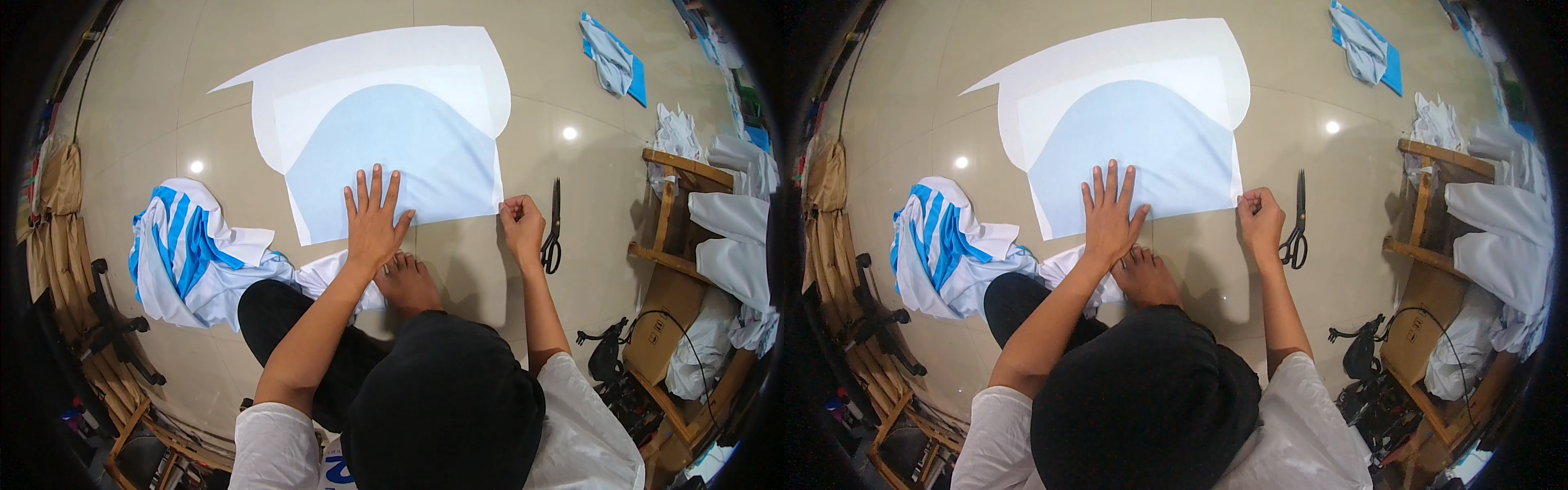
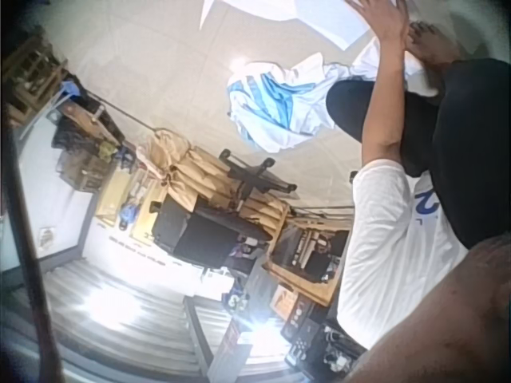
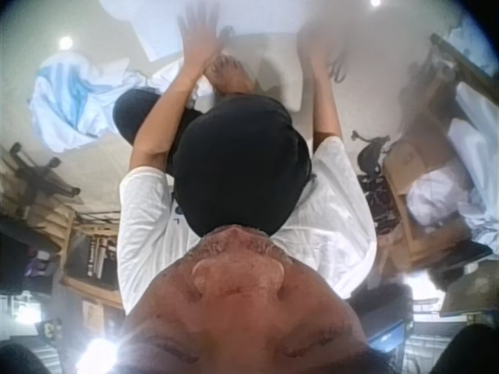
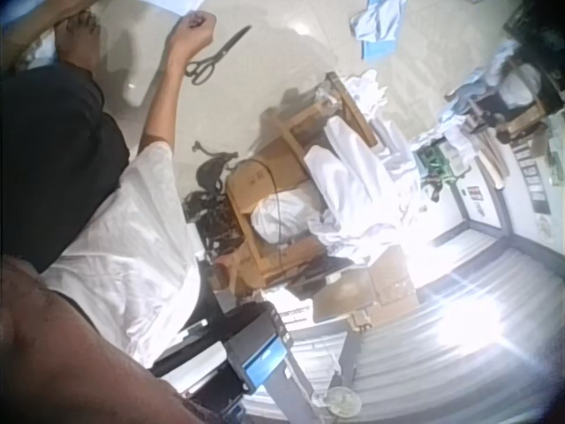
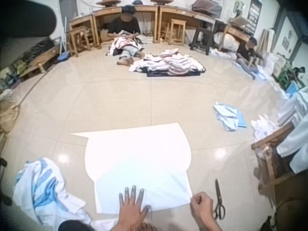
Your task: The person sits on the floor and uses scissors to cut a large piece of light blue and white fabric. They cut along a curved line, then unfold the fabric to reveal a symmetrical pattern. The person continues to trim the edges of the fabric, following the curved shape, and adjusts the fabric on the floor between cuts.
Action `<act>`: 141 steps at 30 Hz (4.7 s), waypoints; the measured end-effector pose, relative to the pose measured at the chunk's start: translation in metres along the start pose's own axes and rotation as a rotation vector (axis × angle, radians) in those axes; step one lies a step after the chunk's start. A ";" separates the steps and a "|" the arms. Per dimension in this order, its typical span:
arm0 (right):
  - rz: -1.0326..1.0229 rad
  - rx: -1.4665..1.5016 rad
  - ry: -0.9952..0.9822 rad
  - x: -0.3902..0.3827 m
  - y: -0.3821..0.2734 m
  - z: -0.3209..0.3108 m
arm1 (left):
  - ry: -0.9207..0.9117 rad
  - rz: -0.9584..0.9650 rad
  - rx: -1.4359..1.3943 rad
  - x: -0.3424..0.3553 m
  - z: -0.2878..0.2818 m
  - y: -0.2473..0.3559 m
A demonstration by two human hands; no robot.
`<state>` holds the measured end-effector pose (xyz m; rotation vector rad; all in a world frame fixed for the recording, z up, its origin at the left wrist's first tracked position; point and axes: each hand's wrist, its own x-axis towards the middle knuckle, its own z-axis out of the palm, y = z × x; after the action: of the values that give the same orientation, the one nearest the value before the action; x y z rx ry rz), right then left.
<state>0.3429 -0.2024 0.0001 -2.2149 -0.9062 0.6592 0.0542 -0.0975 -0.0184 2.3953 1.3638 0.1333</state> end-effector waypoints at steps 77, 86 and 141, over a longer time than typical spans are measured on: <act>-0.564 -0.640 -0.137 0.071 -0.057 0.087 | 0.120 -0.113 0.044 0.053 -0.010 -0.030; -0.581 -0.627 -0.119 0.071 -0.056 0.089 | 0.152 -0.109 0.124 0.072 -0.029 -0.100; -0.505 -0.623 -0.080 0.045 -0.043 0.078 | 0.009 -0.055 0.032 -0.004 -0.011 -0.031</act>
<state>0.3032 -0.1166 -0.0297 -2.3192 -1.8248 0.2371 0.0242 -0.0835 -0.0191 2.3835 1.4456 0.1083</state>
